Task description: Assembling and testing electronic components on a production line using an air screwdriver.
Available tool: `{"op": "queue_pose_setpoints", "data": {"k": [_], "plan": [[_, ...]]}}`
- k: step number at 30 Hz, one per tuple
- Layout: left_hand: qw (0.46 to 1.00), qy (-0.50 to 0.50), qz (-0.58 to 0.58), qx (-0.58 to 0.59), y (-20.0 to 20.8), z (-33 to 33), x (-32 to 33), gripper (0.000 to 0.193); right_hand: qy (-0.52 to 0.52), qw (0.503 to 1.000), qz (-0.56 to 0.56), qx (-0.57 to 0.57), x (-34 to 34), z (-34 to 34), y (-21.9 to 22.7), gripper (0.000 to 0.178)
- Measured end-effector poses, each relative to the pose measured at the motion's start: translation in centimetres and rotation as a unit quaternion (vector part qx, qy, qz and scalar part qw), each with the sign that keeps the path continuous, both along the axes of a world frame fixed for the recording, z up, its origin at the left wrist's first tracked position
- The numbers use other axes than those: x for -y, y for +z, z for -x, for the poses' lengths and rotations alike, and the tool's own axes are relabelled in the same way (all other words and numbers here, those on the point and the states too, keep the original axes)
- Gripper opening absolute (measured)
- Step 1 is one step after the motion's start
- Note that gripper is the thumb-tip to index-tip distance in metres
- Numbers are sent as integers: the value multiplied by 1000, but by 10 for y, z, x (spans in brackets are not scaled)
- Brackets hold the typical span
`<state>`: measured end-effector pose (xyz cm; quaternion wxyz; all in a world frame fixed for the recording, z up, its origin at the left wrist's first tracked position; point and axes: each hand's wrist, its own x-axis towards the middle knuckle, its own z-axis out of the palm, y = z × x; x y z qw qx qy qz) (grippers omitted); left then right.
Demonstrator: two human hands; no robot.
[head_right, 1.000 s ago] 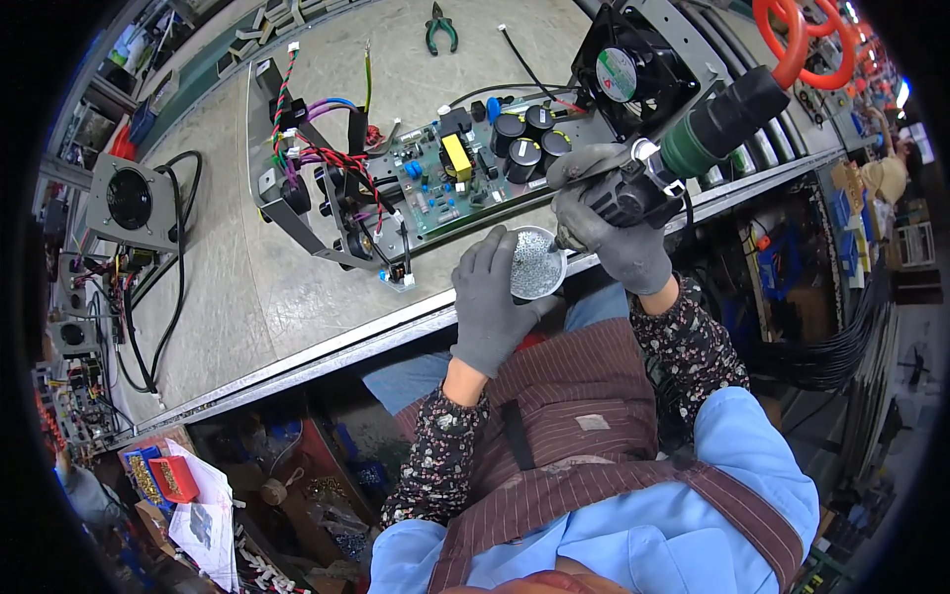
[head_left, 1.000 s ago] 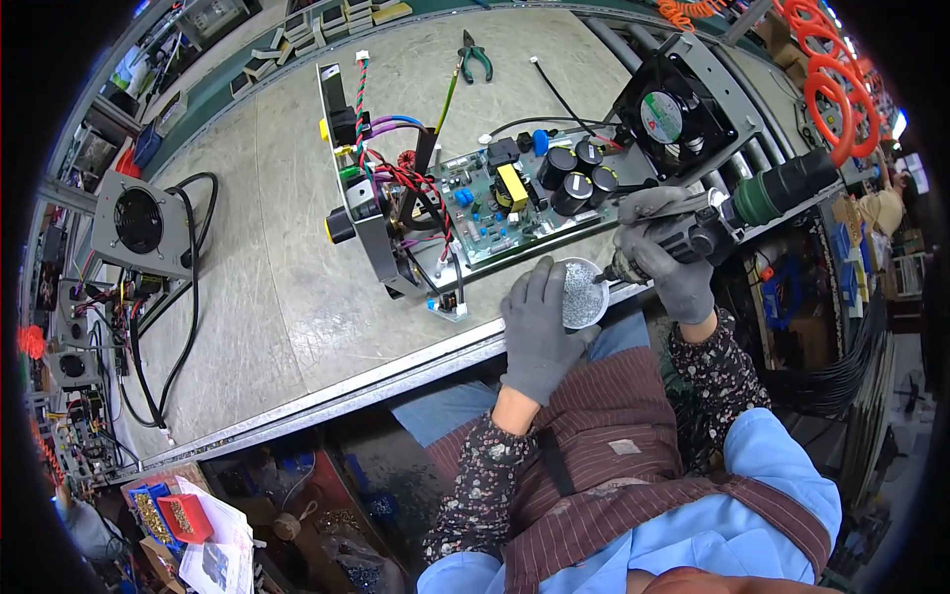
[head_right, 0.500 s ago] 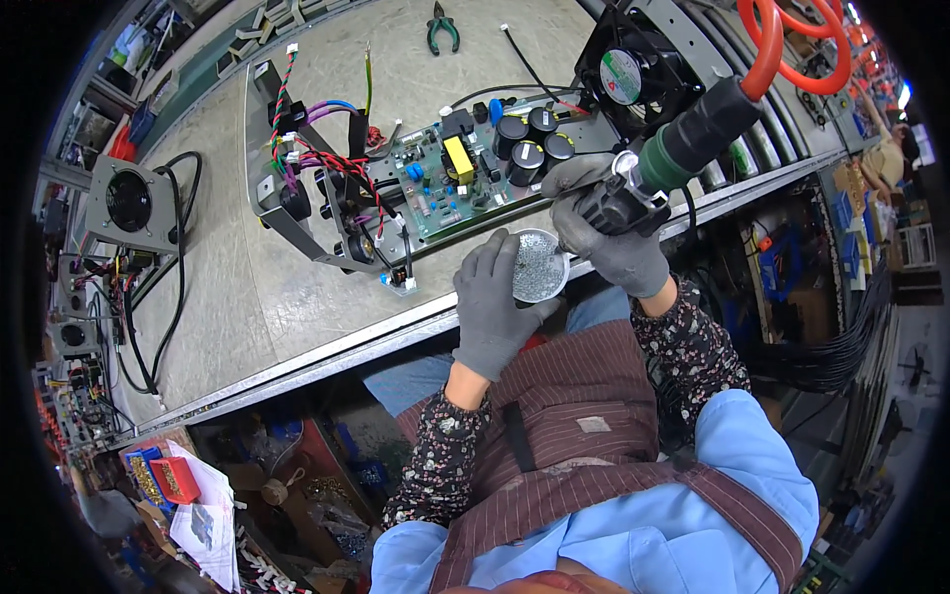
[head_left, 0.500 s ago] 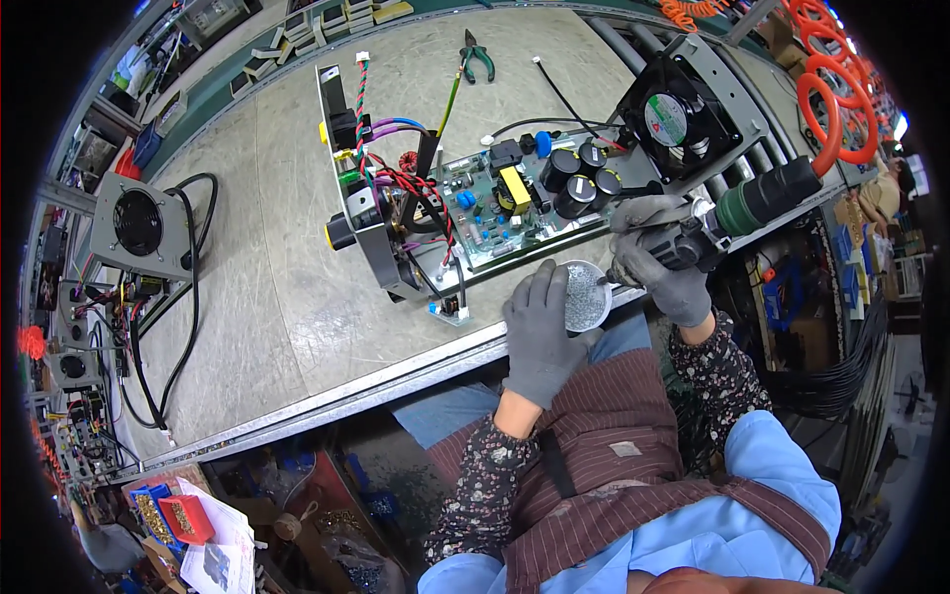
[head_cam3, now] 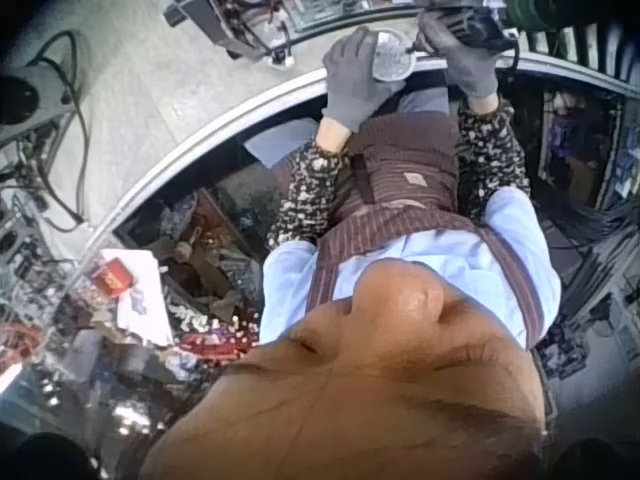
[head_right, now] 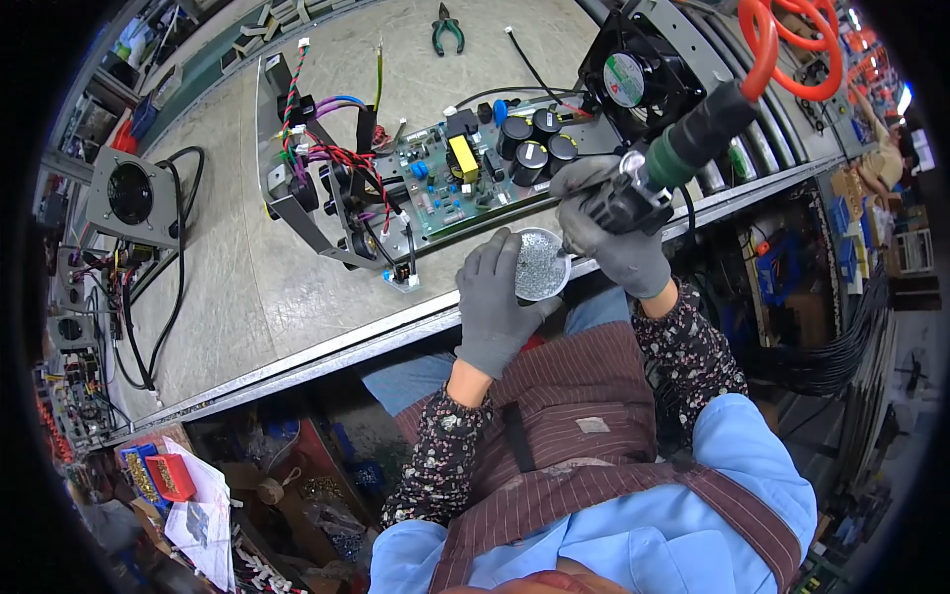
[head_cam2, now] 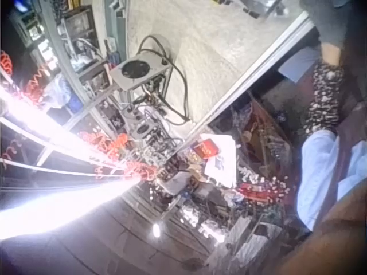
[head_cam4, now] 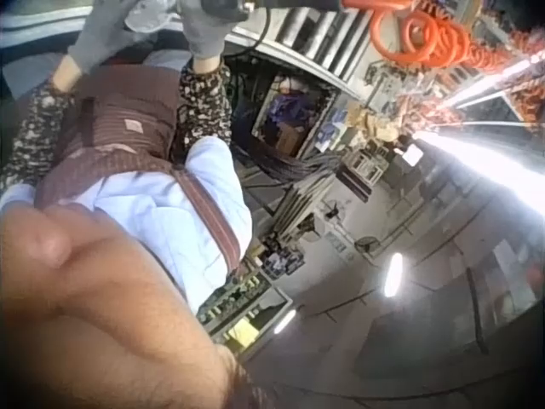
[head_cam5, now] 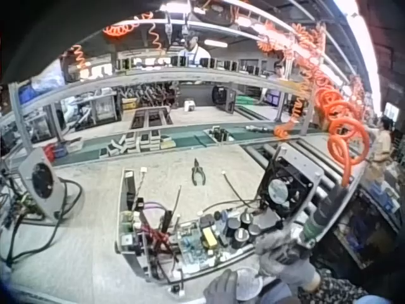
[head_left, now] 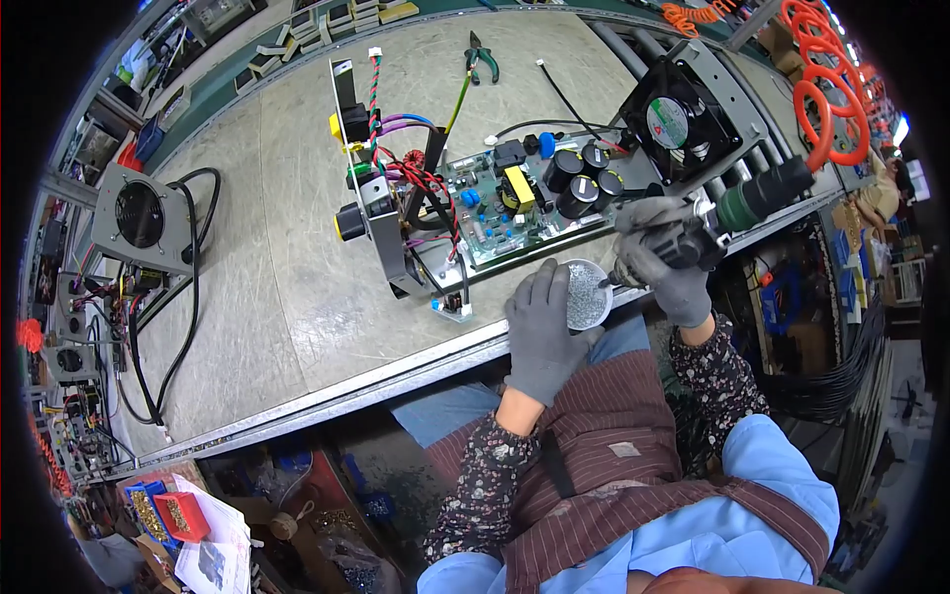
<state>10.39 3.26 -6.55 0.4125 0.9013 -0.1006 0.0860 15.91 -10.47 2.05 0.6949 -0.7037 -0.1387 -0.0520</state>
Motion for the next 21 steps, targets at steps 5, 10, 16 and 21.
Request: {"op": "queue_pose_setpoints", "data": {"k": [5,10,16,21], "plan": [[1000,0,8,7,2,-1,-1,83,64,996,32,-46,11,13,-11,22],[1000,3,6,-4,2,0,-4,82,65,996,53,22,12,15,-13,23],[1000,6,14,15,2,-2,-4,79,47,997,62,14,1,5,0,22],[1000,-1,2,0,3,-3,-10,78,-15,987,57,151,-29,-38,43,37]]}}
